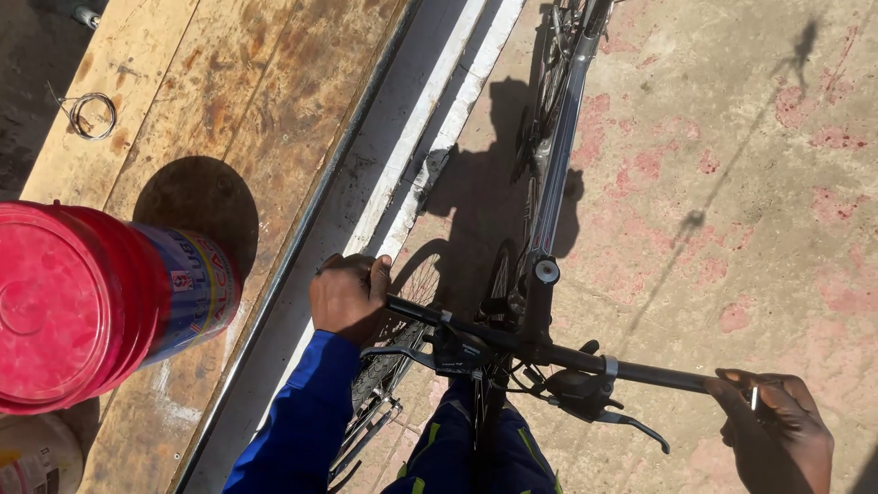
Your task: Using a bicycle multi-tool to tighten bolts on the handlebar and stem of a bicycle.
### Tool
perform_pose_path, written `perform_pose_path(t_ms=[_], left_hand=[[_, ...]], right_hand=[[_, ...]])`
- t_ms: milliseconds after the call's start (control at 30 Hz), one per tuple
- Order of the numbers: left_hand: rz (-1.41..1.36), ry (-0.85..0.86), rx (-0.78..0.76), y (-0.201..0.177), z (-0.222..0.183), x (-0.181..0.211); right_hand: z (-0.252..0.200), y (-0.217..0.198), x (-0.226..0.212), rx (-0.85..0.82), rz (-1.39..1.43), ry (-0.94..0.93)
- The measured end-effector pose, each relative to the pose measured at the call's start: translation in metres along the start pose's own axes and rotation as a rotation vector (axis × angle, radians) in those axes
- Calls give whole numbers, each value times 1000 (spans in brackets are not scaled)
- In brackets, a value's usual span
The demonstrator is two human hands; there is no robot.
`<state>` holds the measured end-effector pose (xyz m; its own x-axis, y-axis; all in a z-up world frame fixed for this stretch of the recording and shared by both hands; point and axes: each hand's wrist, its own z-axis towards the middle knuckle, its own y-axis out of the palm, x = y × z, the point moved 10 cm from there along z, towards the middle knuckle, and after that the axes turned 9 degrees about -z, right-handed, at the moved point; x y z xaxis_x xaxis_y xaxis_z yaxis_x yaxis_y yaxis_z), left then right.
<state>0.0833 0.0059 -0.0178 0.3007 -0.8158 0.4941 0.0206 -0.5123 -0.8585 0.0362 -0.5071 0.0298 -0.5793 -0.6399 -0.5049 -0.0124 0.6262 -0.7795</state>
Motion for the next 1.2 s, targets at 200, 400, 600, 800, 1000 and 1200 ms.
perform_pose_path(t_ms=[200,400,600,800,1000,1200], left_hand=[[57,134,173,-8,4,14],[-109,251,76,-5,5,32],[114,-61,-26,5,7,-7],[14,-42,-2,-10,-2,-8],[34,-231,-87,-2,-13,-16],[29,-60,162,-7,-28,-1]], right_hand=[[-3,-1,0,-2,8,39],[-27,-5,8,112,3,-218],[-29,5,22,69,44,-51],[-25,14,10,118,177,-186],[-13,12,17,121,179,-207],[-4,3,27,134,138,-287]])
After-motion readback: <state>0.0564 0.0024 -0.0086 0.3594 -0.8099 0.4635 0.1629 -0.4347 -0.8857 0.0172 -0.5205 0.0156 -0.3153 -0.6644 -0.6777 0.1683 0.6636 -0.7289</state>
